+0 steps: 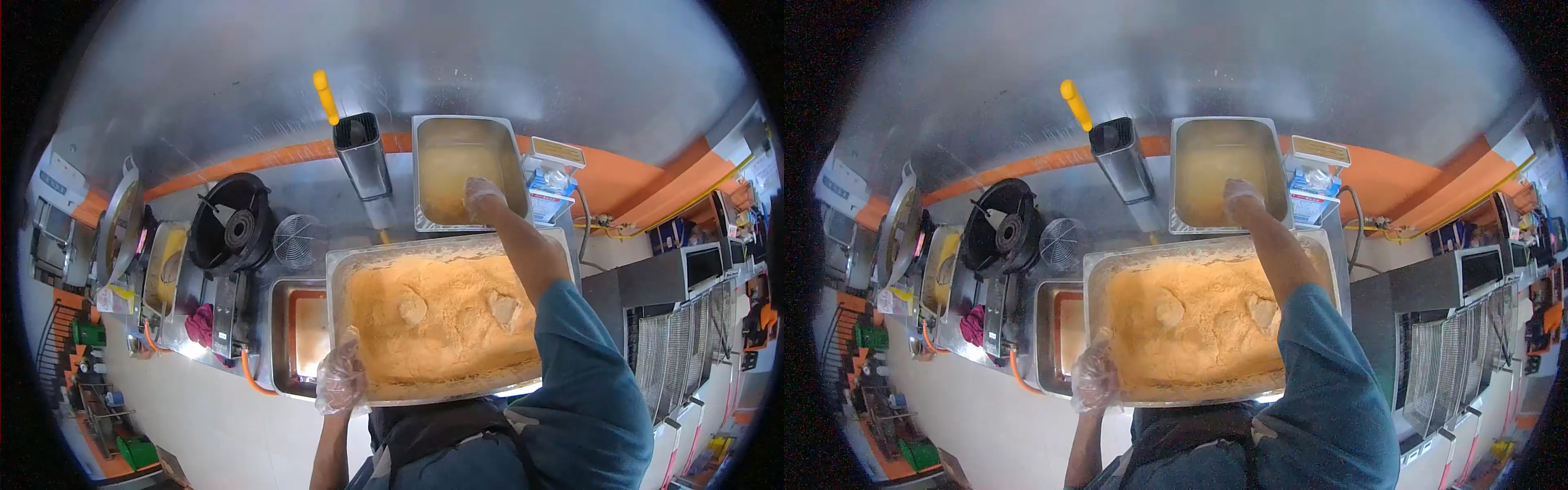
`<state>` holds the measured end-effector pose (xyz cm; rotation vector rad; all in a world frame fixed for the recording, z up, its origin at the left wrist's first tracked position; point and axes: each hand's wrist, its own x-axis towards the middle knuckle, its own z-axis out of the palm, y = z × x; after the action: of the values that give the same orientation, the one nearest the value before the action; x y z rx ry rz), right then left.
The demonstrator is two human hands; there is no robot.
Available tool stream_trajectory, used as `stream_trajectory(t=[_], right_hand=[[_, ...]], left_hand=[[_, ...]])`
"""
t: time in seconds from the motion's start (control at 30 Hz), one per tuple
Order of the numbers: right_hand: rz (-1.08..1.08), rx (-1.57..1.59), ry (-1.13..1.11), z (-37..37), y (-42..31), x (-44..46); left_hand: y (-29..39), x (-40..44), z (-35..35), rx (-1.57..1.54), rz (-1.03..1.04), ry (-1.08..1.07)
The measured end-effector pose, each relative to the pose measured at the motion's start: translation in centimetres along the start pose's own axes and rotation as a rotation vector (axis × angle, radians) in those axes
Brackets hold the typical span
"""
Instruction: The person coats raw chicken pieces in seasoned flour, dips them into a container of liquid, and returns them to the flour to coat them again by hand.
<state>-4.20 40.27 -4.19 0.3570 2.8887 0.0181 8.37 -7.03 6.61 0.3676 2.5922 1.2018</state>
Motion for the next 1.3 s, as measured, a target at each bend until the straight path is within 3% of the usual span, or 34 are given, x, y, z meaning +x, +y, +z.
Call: stream_trajectory(t=[0.03, 0.13, 0.2, 0.33, 0.43, 0.53, 0.6, 0.7, 0.8, 0.9, 1.0, 1.1, 1.2, 1.27, 1.3], right_hand=[[-0.038, 0.016, 0.035, -0.1, 0.1, -0.4], [-0.072, 0.071, 0.06, 0.4, 0.8, -0.6], [0.011, 0.111, -0.031, 2.0, 1.6, 1.9], [-0.188, -0.183, 0.145, -3.6, -1.3, -1.3], [-0.387, -0.491, 0.188, -6.9, -1.9, -3.2], [-0.385, -0.596, 0.25, -9.0, -2.3, -3.8], [-0.349, -0.607, 0.281, -8.7, -1.1, -2.2], [-0.338, -0.706, 0.403, -11.1, -1.5, -4.6], [-0.106, -0.261, 0.334, -13.9, -4.0, -7.2], [-0.084, -0.09, 0.497, -11.6, -2.8, -5.2], [-0.139, -0.186, 0.377, -12.1, -3.1, -5.6], [-0.239, -0.399, 0.292, -12.0, -3.1, -5.7], [-0.194, -0.195, 0.457, -13.2, -4.7, -7.5], [-0.308, 0.311, 0.509, -11.3, -3.1, -6.4], [-0.365, 0.318, 0.507, -11.2, -2.9, -6.7]], left_hand=[[-0.5, 0.0, 0.1, 0.214, 0.199, 0.069], [-1.4, 0.2, 0.4, 0.131, 0.392, 0.165], [0.0, 0.0, 0.0, 0.093, 0.305, 0.147], [-1.0, 0.1, 0.1, 0.108, 0.201, 0.067], [-0.6, -0.4, 0.7, -0.452, -0.011, 0.077], [1.0, -0.3, 0.2, -0.579, -0.09, 0.078], [-0.8, -0.5, 0.6, -0.444, -0.022, 0.1], [-2.1, -0.2, 0.6, 0.02, 0.291, 0.169], [-1.8, -1.0, 0.3, -0.097, 0.218, 0.158], [-0.9, -0.7, -0.1, -0.14, 0.214, 0.158], [-0.7, -0.5, -0.8, 0.123, 0.311, 0.174], [-2.3, -0.3, 0.0, -0.013, 0.321, 0.185], [-2.0, -0.6, -0.4, -0.094, 0.234, 0.128], [-0.7, -0.9, -0.9, -0.102, 0.25, 0.134], [-0.2, -1.0, -1.0, -0.107, 0.258, 0.133]])
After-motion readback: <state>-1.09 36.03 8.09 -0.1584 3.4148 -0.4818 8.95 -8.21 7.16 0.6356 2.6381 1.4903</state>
